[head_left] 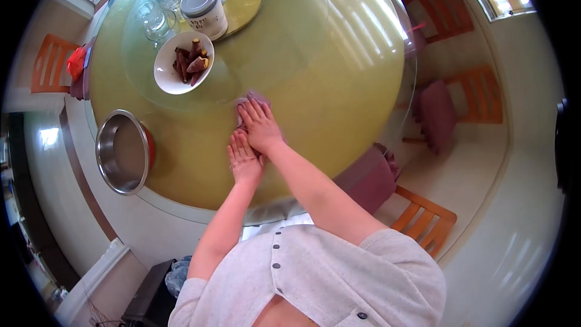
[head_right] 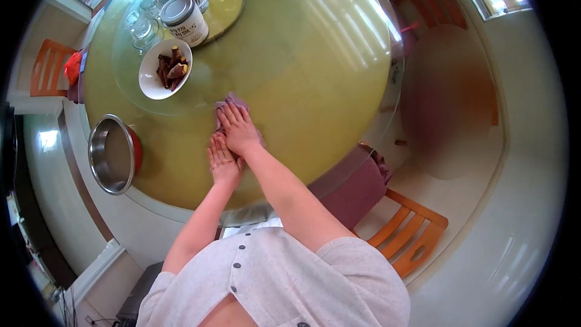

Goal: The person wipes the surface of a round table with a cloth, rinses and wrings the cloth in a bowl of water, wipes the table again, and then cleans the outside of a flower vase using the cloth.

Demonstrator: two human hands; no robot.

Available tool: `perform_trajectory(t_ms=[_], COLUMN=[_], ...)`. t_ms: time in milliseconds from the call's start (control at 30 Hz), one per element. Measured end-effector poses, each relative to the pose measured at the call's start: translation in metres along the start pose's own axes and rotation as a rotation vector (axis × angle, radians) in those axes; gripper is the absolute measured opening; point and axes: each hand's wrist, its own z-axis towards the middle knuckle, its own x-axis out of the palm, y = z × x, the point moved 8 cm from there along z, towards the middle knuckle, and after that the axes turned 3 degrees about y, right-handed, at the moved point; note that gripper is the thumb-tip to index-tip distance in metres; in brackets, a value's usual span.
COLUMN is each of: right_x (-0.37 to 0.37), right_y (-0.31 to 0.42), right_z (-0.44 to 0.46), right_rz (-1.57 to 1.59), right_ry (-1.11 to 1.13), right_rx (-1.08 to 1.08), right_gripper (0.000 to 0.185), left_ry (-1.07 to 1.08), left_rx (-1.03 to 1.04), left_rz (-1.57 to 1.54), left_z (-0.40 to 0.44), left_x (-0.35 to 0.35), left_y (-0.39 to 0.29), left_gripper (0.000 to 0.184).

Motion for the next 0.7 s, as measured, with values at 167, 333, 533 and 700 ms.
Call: perform_trajectory(t_ms=[167,333,533,700], right_x=[-0.035,-0.067,-0.11,-0.154], right_y=[-0.074,-0.184,-0.239,-0.19], right_z=[-0.014,-0.027,-0.012,0.043], right_rz=[-0.036,-0.056,0.243,0.586], right_ry=[-0.036,-0.245,-0.592,-0.572], right_rx=[0.081,0.216,0.233,0.025], right_gripper=[0.071,0.055,0.034,0.035], left_ry=[0.017,0.167,-0.103,-0.123], left_rx=[0.084,0.259,0.139,-0.047], left_rz=[-0.025,-0.255,-0.178,-0.124], left_z=[0.026,0.077,0.131,0.164], left_x=[0.008,-0.016,-0.071,-0.101], left_y=[-0.068,-0.145,-0.154,-0.125], left_gripper=[0.099,0.081,0.075,0.08])
